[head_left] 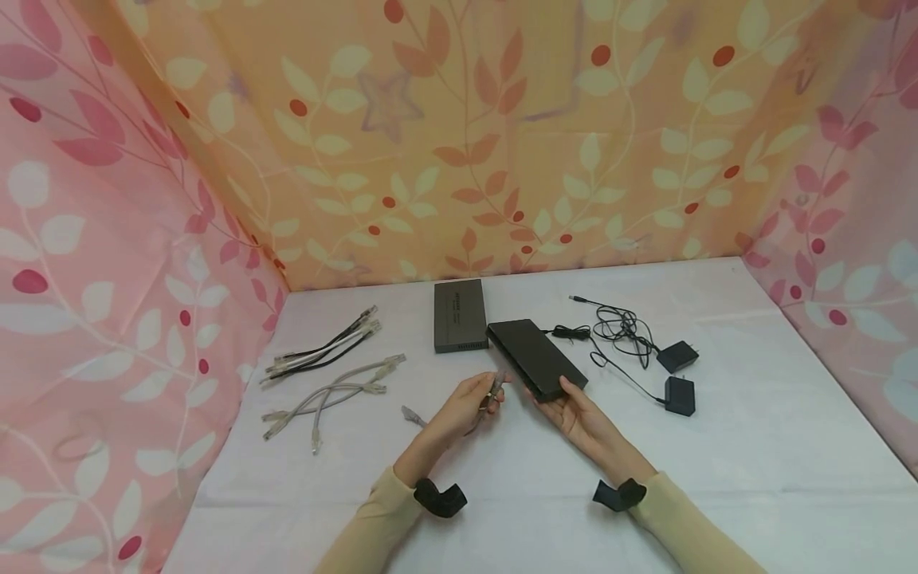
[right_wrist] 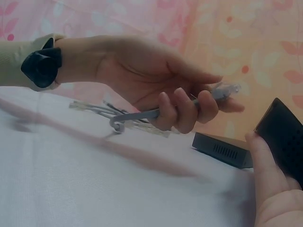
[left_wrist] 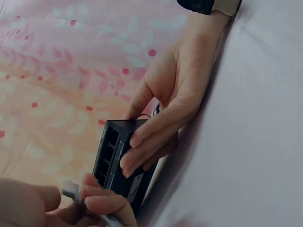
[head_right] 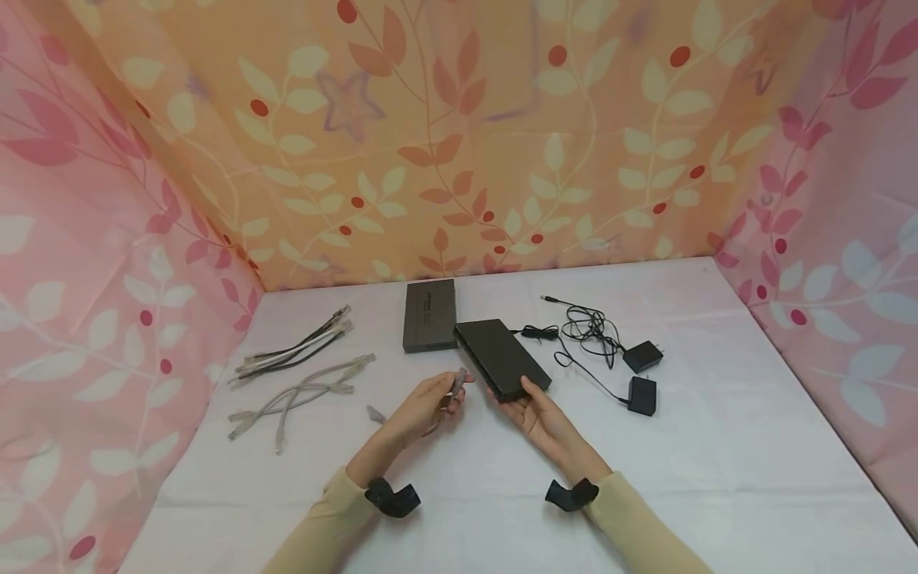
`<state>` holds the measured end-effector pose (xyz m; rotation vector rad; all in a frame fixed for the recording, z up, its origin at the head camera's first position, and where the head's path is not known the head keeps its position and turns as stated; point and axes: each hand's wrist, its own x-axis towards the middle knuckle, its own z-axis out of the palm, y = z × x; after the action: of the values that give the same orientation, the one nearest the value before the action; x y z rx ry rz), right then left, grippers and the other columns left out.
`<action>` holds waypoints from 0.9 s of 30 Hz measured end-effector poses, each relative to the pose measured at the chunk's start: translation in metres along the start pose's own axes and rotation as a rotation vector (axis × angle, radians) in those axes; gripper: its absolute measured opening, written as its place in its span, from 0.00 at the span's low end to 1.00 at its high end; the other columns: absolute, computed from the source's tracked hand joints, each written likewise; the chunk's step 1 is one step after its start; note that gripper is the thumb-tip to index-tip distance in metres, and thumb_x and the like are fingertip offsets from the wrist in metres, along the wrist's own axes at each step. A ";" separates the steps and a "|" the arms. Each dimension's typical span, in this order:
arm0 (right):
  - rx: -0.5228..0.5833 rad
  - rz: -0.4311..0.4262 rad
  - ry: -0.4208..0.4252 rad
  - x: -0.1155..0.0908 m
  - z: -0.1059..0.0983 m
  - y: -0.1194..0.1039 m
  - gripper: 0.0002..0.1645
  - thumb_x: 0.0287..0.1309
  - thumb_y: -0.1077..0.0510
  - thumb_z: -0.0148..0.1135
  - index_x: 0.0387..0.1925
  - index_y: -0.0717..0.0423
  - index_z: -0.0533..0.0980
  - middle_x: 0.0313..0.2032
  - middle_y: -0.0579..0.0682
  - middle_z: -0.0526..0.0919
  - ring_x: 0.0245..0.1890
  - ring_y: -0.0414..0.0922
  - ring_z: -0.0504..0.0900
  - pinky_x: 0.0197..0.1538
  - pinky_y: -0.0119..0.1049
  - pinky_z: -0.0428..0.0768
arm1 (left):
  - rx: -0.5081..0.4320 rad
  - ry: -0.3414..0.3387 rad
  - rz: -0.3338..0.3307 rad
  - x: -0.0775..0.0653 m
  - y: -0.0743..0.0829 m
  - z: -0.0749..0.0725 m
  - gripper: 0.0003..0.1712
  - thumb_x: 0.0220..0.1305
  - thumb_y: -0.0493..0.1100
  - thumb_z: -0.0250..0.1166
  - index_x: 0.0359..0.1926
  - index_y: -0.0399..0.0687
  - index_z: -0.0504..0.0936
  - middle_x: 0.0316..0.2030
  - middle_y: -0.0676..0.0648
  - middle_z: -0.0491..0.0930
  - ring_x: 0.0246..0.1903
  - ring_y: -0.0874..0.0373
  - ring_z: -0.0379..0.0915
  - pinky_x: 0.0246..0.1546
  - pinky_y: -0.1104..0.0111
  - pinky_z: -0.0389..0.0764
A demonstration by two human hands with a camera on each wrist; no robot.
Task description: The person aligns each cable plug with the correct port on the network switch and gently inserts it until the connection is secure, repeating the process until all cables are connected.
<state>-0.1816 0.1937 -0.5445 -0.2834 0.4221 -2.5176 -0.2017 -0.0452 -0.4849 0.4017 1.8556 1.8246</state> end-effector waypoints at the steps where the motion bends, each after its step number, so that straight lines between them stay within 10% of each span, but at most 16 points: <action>1: -0.010 -0.002 0.002 0.000 0.000 0.000 0.22 0.74 0.56 0.27 0.65 0.53 0.56 0.61 0.61 0.68 0.64 0.55 0.63 0.65 0.39 0.60 | 0.014 -0.016 -0.001 0.000 0.000 0.001 0.26 0.74 0.47 0.39 0.58 0.29 0.68 0.30 0.50 0.71 0.24 0.64 0.62 0.24 0.74 0.65; 27: -0.084 -0.004 0.005 0.001 0.001 0.000 0.24 0.74 0.57 0.25 0.59 0.60 0.65 0.55 0.61 0.73 0.58 0.50 0.73 0.60 0.37 0.68 | 0.227 -0.099 -0.047 0.015 0.002 0.024 0.27 0.67 0.54 0.54 0.39 0.29 0.78 0.10 0.51 0.69 0.07 0.64 0.59 0.09 0.73 0.60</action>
<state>-0.1821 0.1934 -0.5435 -0.3100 0.5305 -2.5087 -0.2011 -0.0168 -0.4840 0.5154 1.9917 1.5395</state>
